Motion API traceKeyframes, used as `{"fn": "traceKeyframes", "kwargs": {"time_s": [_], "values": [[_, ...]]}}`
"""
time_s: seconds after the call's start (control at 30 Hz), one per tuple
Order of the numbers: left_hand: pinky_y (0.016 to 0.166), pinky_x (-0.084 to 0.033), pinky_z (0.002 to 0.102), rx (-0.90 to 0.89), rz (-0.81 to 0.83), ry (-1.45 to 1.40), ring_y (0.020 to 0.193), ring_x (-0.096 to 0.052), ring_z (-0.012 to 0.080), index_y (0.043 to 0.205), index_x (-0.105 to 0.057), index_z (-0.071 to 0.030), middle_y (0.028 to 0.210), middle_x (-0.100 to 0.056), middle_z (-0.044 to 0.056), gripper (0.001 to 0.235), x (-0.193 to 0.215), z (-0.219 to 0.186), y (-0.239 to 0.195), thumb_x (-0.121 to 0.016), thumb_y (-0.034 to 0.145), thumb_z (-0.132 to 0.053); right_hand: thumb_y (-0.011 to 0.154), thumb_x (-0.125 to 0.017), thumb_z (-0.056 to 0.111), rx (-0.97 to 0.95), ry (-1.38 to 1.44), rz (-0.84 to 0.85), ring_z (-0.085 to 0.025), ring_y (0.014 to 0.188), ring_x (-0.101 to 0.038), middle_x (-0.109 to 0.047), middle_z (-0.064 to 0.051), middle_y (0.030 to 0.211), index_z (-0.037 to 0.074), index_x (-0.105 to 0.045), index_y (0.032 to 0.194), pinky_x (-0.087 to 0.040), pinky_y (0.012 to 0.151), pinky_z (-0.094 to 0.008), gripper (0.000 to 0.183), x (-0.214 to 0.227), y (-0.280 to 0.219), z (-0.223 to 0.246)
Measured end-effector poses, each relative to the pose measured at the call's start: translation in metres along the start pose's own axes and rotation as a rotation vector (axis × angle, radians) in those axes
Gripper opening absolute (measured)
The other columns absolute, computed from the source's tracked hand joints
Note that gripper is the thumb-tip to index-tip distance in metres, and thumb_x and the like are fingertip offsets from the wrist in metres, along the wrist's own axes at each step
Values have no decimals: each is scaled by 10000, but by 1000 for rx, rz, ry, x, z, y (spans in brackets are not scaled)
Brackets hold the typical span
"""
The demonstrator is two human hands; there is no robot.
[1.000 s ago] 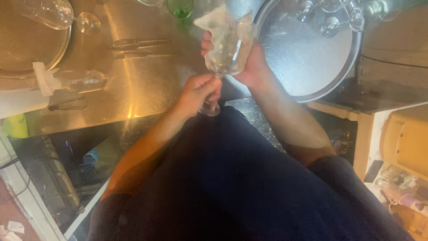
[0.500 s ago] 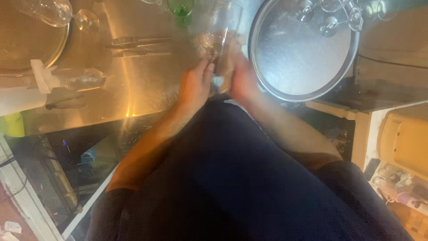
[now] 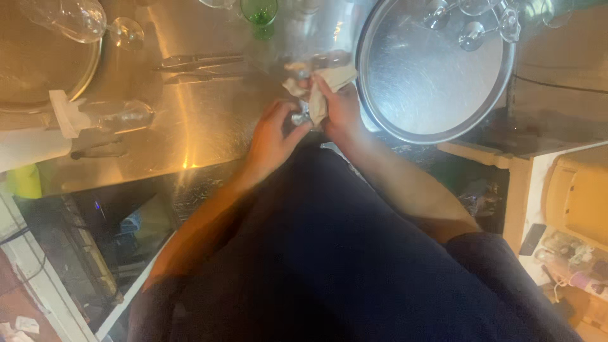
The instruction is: The person wipes several wine glasses with a cloth at a stainless steel counter. They handle each glass individually, wiping the bowl and stem before placing it down or moving to the next one.
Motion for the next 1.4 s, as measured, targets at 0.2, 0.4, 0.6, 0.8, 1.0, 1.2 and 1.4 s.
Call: {"fn": "traceKeyframes", "kwargs": {"time_s": [0.2,0.4,0.6,0.8,1.0,1.2,1.4], "values": [[891,-508,284,291,-19,-628,1018,-635,127,1237,-505,-105,1143,-671,48,460,-49,45,-3,-715,882,-309,947,-691,221,61,108,-87,-124,532,-483,-454,11,590,112,-528,747,-429,523,-287,280,-23,-13,16],[954,-523,290,126,-59,-670,1038,-648,170,1261,-443,-102,1153,-624,90,396,-27,28,0,-668,939,-156,949,-672,341,149,-234,-81,-184,865,-690,-683,-29,935,109,-633,1034,-599,814,-349,250,-14,-1,14],[649,-494,486,-281,-325,299,881,-583,368,1039,-502,-41,1026,-563,152,522,-2,27,3,-845,733,-290,956,-664,295,-31,94,-160,-210,637,-642,-644,-82,707,70,-620,907,-561,640,-379,234,-33,-7,12],[519,-625,344,116,-145,-973,691,-698,194,1382,-537,-17,1061,-699,133,554,-40,76,0,-759,896,-164,938,-420,610,40,-617,128,-199,927,-725,-721,-73,982,125,-623,1048,-600,939,-345,537,-21,-10,8],[704,-647,434,141,-37,-670,911,-710,298,1254,-551,-23,1123,-622,152,409,-14,38,2,-762,907,-79,1126,-558,262,53,-105,-269,-181,1466,-409,-528,-141,1486,-92,-368,1551,-314,1248,-243,585,-17,25,-56],[806,-607,485,59,-78,-339,1052,-690,389,1247,-518,-22,1117,-649,204,526,-22,41,-1,-832,841,-134,873,-855,291,71,-110,-204,-226,1258,-616,-623,-163,1366,-42,-532,1385,-534,1066,-337,691,-9,-19,-14],[1145,-451,471,18,-62,-845,1365,-452,341,1510,-285,33,1411,-464,251,686,-35,61,-1,-710,979,-63,991,-752,146,275,-648,111,-370,1229,-641,-567,-337,1378,-121,-489,1404,-552,1022,-401,557,1,-8,-9]]}}
Point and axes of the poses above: each hand's wrist, its own y-axis towards the middle knuckle, its own x-axis out of the back of the hand, z = x × y, the point moved 2 cm from there along y, towards the middle knuckle
